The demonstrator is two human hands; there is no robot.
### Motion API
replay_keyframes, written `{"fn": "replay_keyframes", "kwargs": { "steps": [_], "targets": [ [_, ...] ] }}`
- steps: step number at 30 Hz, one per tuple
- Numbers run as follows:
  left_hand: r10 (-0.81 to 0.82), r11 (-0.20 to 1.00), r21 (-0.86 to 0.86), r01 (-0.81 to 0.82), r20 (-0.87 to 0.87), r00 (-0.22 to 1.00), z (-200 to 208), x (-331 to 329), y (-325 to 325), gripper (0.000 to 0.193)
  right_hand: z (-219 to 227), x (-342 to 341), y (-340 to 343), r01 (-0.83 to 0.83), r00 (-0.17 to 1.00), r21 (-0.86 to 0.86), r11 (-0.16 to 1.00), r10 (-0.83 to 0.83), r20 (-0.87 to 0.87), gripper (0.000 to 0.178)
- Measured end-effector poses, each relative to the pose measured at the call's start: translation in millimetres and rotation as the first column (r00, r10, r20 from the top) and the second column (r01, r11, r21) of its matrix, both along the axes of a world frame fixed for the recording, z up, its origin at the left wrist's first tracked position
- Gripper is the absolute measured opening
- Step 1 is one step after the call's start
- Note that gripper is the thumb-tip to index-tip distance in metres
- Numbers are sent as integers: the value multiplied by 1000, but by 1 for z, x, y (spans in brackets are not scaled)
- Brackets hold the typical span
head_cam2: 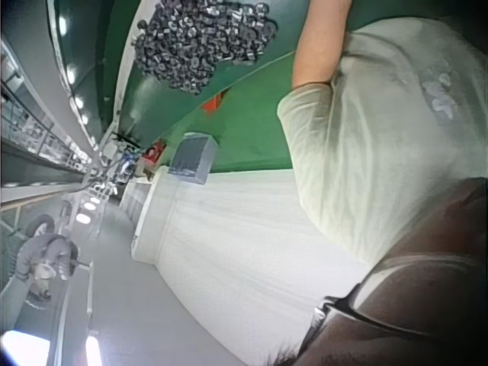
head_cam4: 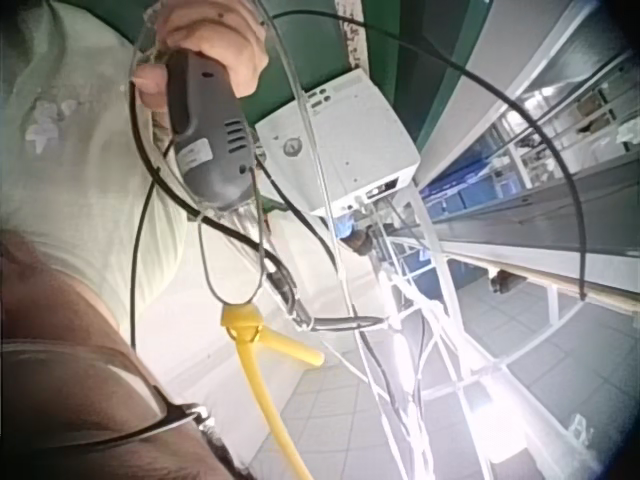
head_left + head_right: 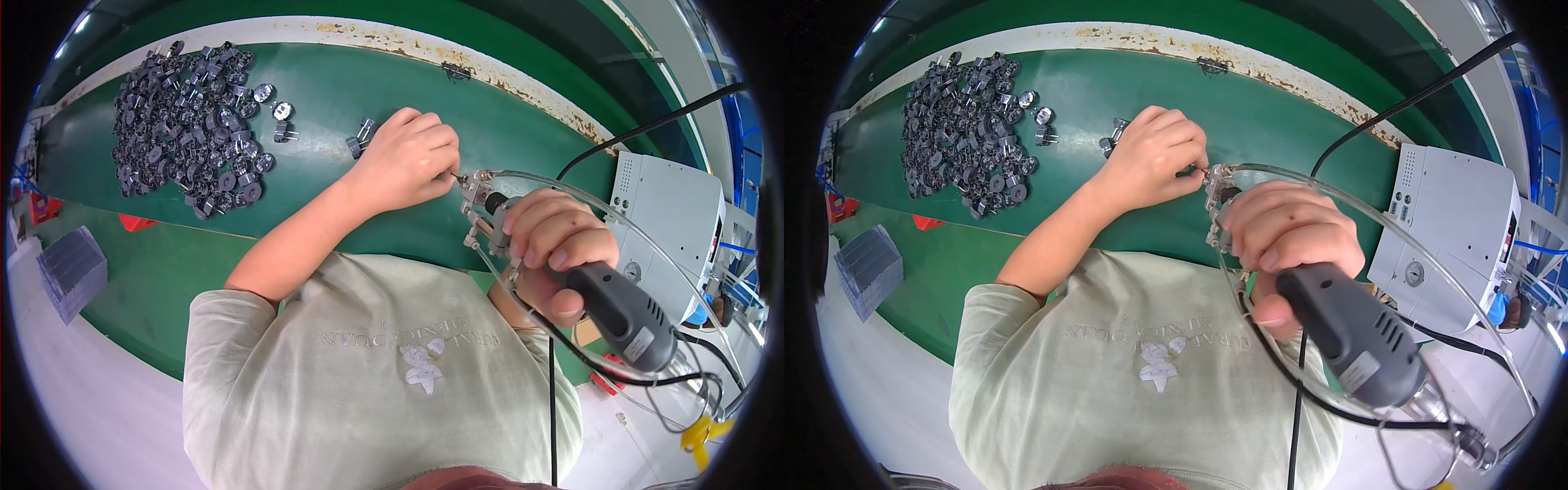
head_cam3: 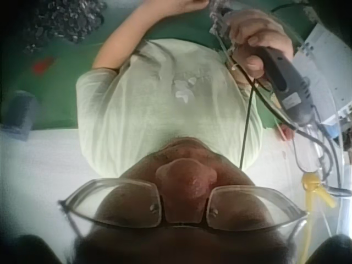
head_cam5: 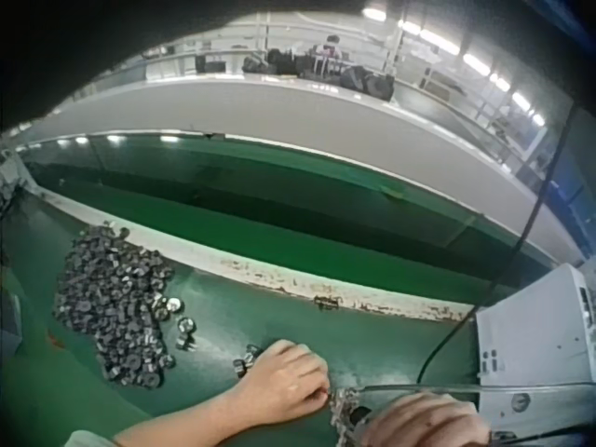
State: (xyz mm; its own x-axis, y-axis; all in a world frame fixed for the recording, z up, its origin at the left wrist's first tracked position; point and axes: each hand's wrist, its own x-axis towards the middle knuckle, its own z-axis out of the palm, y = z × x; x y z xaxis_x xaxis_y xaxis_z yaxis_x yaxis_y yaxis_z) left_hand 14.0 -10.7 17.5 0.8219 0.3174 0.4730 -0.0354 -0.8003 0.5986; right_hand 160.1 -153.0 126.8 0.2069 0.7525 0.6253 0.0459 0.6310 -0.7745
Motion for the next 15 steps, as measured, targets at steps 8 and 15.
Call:
{"fn": "replay_keyframes", "kwargs": {
  "steps": [8,15],
  "targets": [
    [-13,1000,1,14,-241,970,-3,-9,8,31,-14,9,6,87,983,-50,995,-93,-157,42],
    [-17,1000,-1,17,-233,972,-7,-9,9,27,-23,13,10,26,1000,-54,998,-27,-10,30]
  ]
}}
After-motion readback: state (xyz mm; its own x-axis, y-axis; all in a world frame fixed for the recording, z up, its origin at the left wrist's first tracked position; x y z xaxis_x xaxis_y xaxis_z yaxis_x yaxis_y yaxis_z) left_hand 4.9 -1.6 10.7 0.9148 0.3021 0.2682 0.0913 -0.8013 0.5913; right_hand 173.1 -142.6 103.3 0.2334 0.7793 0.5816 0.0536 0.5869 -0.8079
